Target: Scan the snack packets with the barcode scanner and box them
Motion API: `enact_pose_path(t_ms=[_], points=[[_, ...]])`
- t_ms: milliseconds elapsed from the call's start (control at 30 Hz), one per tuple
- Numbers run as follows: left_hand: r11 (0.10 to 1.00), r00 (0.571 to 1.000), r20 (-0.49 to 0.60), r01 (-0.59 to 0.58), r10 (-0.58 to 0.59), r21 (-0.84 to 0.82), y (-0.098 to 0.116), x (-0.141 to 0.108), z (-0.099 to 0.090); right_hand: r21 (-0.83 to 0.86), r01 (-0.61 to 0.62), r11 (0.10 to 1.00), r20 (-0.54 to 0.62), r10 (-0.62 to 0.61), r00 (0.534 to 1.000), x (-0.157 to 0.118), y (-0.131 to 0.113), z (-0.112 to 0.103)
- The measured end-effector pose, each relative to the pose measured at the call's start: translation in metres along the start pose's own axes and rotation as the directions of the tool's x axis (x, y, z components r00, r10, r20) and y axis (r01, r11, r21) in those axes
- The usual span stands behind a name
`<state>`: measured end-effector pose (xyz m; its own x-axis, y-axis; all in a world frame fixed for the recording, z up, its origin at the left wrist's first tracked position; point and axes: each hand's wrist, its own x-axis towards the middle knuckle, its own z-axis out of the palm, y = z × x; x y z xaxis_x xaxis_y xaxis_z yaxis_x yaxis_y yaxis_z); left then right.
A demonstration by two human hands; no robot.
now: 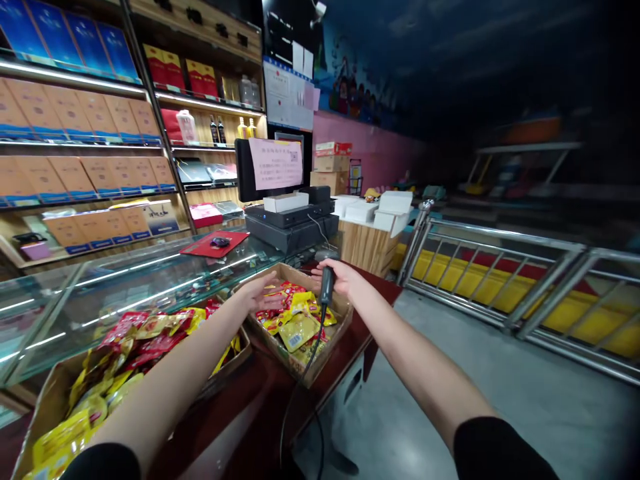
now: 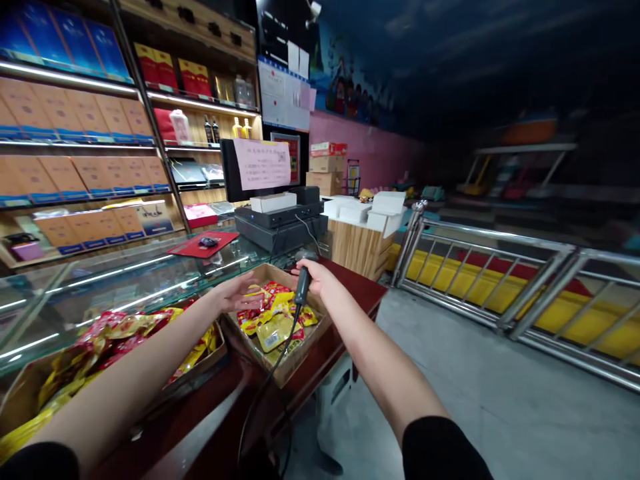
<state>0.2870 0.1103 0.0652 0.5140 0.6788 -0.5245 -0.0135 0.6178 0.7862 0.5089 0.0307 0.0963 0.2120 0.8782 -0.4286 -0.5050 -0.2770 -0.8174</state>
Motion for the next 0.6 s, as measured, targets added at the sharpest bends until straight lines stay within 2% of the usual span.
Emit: enact_pose_path(t_ms=[133,233,333,400,467,533,600], points=[[1.000,1.000,-0.001,-0.026,0.026,-0.010,0.001,-0.028,-0.041,0.022,-0.003,1.000,0.138,0.000,0.990,-0.010,0.009,0.028],[0.997,0.997,-0.022,-0.079,0.078,-0.025,0.004,-0.068,-0.080,-0.008,0.001,1.000,0.290,0.001,0.957,-0.017,0.028,0.067],[0.985,0.981,-0.095,-0.171,0.170,-0.009,0.001,-0.117,-0.120,-0.095,-0.026,0.995,0.432,0.064,0.899,-0.024,0.057,0.112],[0.970,0.951,-0.191,-0.241,0.242,0.030,-0.006,-0.147,-0.145,-0.160,-0.039,0.986,0.503,0.115,0.857,-0.029,0.080,0.142],[0.948,0.899,-0.299,-0.298,0.319,0.115,-0.017,-0.172,-0.167,-0.210,-0.023,0.978,0.544,0.136,0.828,-0.036,0.105,0.169],[0.926,0.848,-0.378,-0.311,0.372,0.214,-0.030,-0.190,-0.185,-0.240,-0.001,0.971,0.565,0.141,0.813,-0.041,0.129,0.192],[0.913,0.817,-0.416,-0.312,0.399,0.262,-0.043,-0.202,-0.198,-0.267,-0.002,0.964,0.577,0.162,0.800,-0.045,0.150,0.210]])
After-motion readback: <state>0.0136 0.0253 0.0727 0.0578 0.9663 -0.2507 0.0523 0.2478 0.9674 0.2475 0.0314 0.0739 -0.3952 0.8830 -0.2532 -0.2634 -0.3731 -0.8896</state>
